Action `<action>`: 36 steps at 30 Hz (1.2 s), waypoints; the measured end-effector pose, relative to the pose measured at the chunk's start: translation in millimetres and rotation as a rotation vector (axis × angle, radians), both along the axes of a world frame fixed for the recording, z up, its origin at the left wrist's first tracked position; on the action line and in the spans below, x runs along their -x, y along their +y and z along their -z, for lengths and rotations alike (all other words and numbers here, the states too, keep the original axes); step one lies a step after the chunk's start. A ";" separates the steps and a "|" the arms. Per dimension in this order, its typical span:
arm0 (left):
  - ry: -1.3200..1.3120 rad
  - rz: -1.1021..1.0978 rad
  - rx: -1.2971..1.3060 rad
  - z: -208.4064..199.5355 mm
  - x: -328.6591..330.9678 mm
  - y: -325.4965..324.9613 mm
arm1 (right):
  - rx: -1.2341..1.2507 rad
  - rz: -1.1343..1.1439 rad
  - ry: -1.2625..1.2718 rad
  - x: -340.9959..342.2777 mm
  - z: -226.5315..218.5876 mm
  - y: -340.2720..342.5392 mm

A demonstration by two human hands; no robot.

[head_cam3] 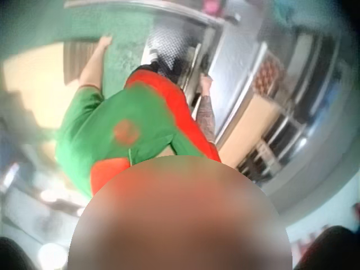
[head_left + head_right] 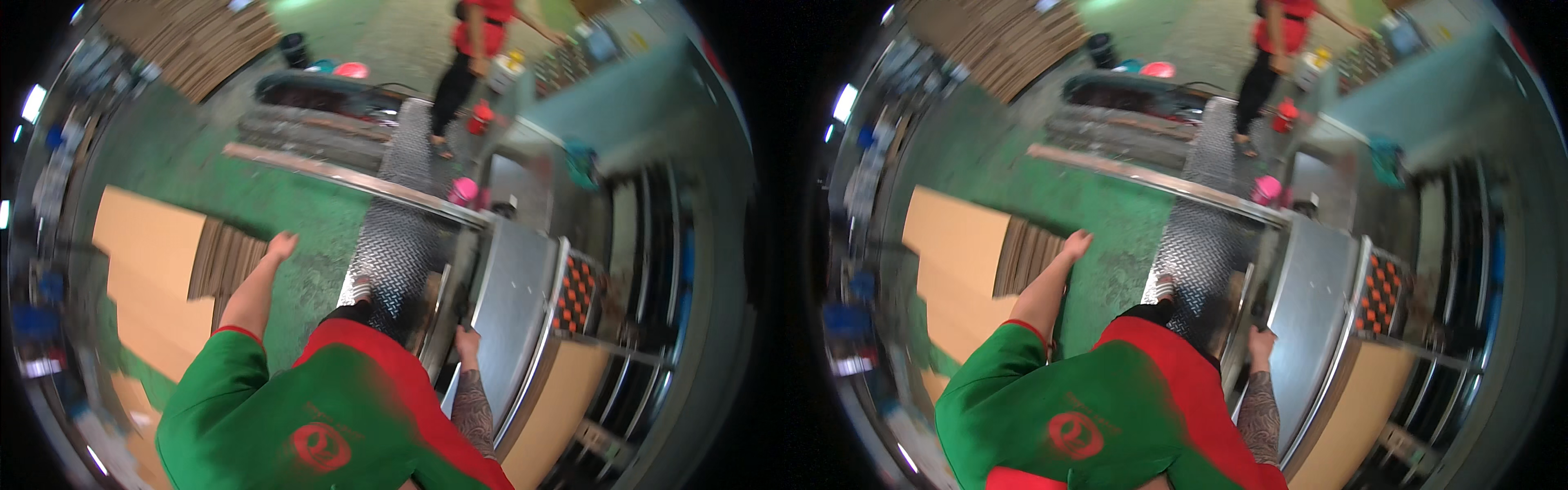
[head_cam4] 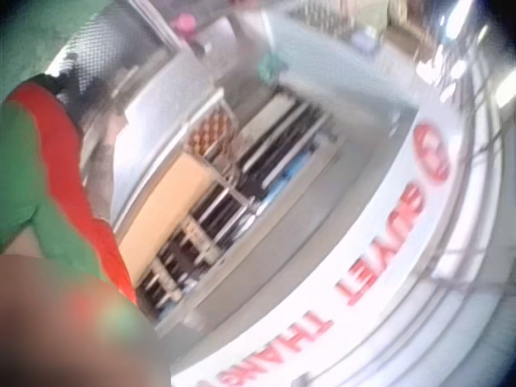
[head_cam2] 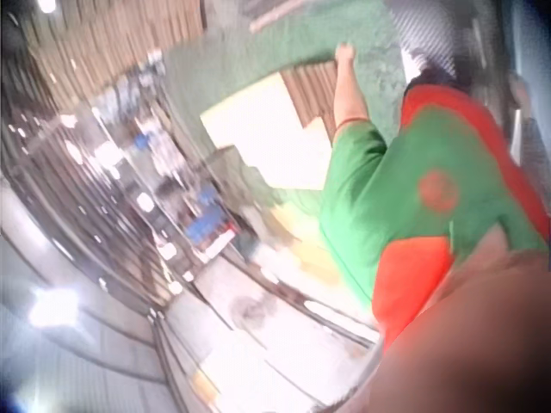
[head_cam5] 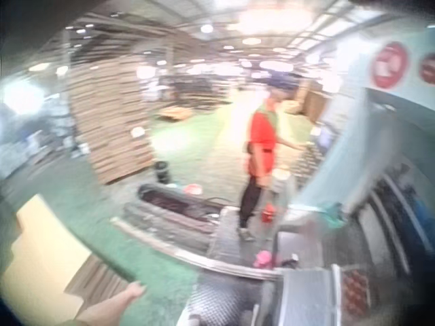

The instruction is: The person repeatedly places flat cardboard sheets onto a conveyor-fed machine, aligning them by hand and allowing the rollers to pull them through. The person also briefly operates the machine's control panel at the end.

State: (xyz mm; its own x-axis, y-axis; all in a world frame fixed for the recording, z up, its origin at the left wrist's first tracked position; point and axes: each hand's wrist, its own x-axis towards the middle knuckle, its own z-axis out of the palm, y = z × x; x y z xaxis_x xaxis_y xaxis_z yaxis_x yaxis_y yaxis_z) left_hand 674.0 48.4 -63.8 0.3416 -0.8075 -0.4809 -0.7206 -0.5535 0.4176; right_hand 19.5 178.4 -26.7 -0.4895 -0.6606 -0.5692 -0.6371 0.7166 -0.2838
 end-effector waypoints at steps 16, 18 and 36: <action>0.280 -0.558 -0.650 32.0 68.5 318.7 | -0.316 -0.341 0.403 -12.0 -9.0 -171.2; 0.245 -0.624 -0.725 22.7 52.8 345.1 | -0.086 -0.224 0.592 -56.4 4.0 -240.2; 0.222 -0.995 0.352 -60.1 -153.9 -14.0 | 0.597 -1.333 -0.223 -677.8 32.4 -597.0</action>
State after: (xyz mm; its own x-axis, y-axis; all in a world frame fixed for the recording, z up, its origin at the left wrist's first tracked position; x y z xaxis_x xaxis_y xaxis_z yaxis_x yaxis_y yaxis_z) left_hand 827.9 34.4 -3.6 0.8547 -0.3203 -0.4085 0.0986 -0.6724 0.7336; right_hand 697.4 -418.6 -59.1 0.7123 -0.7008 -0.0378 -0.6214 -0.6046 -0.4983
